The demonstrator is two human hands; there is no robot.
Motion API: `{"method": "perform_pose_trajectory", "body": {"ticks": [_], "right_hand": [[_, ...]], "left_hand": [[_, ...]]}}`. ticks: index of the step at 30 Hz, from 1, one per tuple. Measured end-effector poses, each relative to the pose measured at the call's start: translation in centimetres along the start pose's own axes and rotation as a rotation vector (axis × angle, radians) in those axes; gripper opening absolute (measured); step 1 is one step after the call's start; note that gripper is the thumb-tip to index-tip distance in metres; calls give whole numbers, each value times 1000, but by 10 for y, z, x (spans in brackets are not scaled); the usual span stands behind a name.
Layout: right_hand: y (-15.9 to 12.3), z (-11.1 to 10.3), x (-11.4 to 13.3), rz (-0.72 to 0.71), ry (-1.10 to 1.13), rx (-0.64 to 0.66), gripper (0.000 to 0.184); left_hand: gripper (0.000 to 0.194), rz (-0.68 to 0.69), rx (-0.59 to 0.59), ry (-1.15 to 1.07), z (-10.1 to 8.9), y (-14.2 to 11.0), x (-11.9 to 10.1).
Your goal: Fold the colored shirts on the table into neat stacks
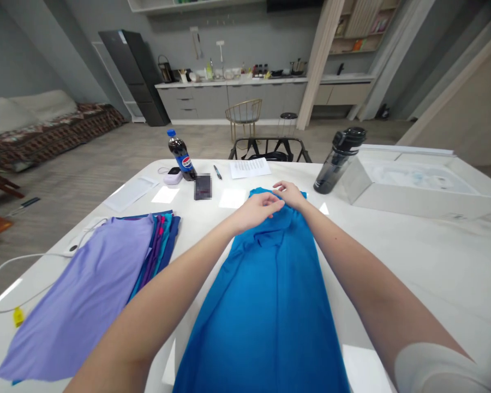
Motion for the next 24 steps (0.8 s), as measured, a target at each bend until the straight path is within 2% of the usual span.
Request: {"method": "perform_pose_trajectory", "body": {"ticks": [2,4,7,10,13,17,20,24], "right_hand": [[-22,-28,-33,86,-67,-72,22],[-49,-41,-50,106,-147,-66,33],[-91,-42,-57,115,-273,-4,48],[-125,-35,-54,128,-386,45,53],[-145,-22,-50,103,-445,95,50],[-154,-14,-45,63,-462,112,28],[-150,-23,-39,80,-377,141,33],[-123,-52,-38,210,-122,240,42]], "left_hand": [[35,13,-12,153,6,21,22],[32,42,-19,450,0,39,47],[42,48,109,890,2,58,86],[43,6,209,1107,5,70,115],[38,-27,198,1151,2,77,127],[29,-55,141,1151,-9,80,133],[26,-75,20,1100,-28,76,132],[27,14,-225,969,-57,72,117]]}}
Point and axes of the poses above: each hand's wrist, its own y-axis towards the middle knuckle, its own z-axis out of the palm, x = y × z, the point moved 10 cm from there along y, towards the middle knuckle, and after that the axes turned 10 degrees about z, right-handed, at the moved point
